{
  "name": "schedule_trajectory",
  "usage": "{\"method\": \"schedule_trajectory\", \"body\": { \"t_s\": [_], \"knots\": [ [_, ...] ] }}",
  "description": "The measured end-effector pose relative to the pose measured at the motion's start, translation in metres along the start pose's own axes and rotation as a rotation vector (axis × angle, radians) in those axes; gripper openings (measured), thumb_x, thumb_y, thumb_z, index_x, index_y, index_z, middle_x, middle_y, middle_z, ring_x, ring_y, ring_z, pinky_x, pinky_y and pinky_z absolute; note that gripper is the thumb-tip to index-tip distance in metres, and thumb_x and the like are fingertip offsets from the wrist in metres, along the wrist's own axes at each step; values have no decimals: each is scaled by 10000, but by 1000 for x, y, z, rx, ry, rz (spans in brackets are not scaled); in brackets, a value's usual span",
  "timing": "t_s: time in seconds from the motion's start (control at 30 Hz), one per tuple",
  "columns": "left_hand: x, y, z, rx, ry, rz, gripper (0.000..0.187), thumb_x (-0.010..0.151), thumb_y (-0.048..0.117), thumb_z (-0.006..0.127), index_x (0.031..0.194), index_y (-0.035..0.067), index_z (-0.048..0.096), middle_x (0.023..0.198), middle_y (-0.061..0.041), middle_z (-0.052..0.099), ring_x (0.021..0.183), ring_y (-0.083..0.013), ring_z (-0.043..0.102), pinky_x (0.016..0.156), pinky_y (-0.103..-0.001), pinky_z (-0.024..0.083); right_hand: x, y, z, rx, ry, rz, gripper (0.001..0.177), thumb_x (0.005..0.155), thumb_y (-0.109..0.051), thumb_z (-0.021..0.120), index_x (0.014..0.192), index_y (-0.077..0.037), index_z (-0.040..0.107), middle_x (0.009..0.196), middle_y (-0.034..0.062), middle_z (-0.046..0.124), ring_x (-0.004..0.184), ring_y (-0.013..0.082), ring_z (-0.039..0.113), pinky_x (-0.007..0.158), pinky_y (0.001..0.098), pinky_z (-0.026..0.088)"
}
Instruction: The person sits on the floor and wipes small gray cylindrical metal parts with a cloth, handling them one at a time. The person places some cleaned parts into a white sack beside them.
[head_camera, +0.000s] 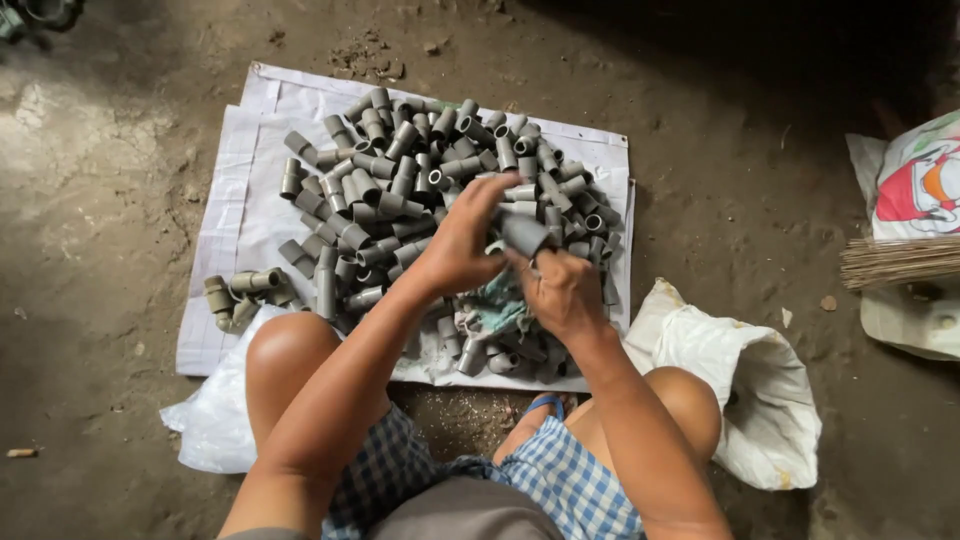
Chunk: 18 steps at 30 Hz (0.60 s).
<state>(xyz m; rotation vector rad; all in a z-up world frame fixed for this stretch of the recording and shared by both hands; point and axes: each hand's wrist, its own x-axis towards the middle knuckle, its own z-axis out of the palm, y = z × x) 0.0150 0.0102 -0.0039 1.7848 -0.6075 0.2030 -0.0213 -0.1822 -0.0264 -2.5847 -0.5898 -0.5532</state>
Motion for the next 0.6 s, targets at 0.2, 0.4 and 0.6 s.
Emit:
{"method": "schedule_trajectory", "body": {
  "t_s": [0.2, 0.4, 0.6],
  "knots": [
    [13, 8, 25, -1281, 367, -821, 697, 799, 435, 873, 1303, 104, 525, 1118, -172, 666, 969, -261, 716, 889, -375, 546, -13, 21, 21, -387, -19, -142, 144, 825, -217, 727, 711, -133, 703, 570, 70, 598, 536, 249, 668, 472, 364, 537],
    [1, -59, 58, -1463, 663, -752, 244, 887, 134, 819, 888, 85, 580, 685, -28, 512, 591, -178, 662, 793, -427, 657, -11, -17, 23, 365, -285, 125, 98, 757, -87, 589, 752, -12, 653, 556, 195, 563, 608, 444, 655, 545, 495, 537],
    [11, -21, 21, -1225, 457, -245, 264, 962, 97, 715, 1144, 26, 536, 619, -117, 448, 537, -261, 618, 733, -523, 655, 12, -66, -13, 1693, -225, 1148, 146, 891, -42, 700, 1022, -7, 755, 948, 208, 767, 877, 315, 766, 867, 440, 598]
  ]
}}
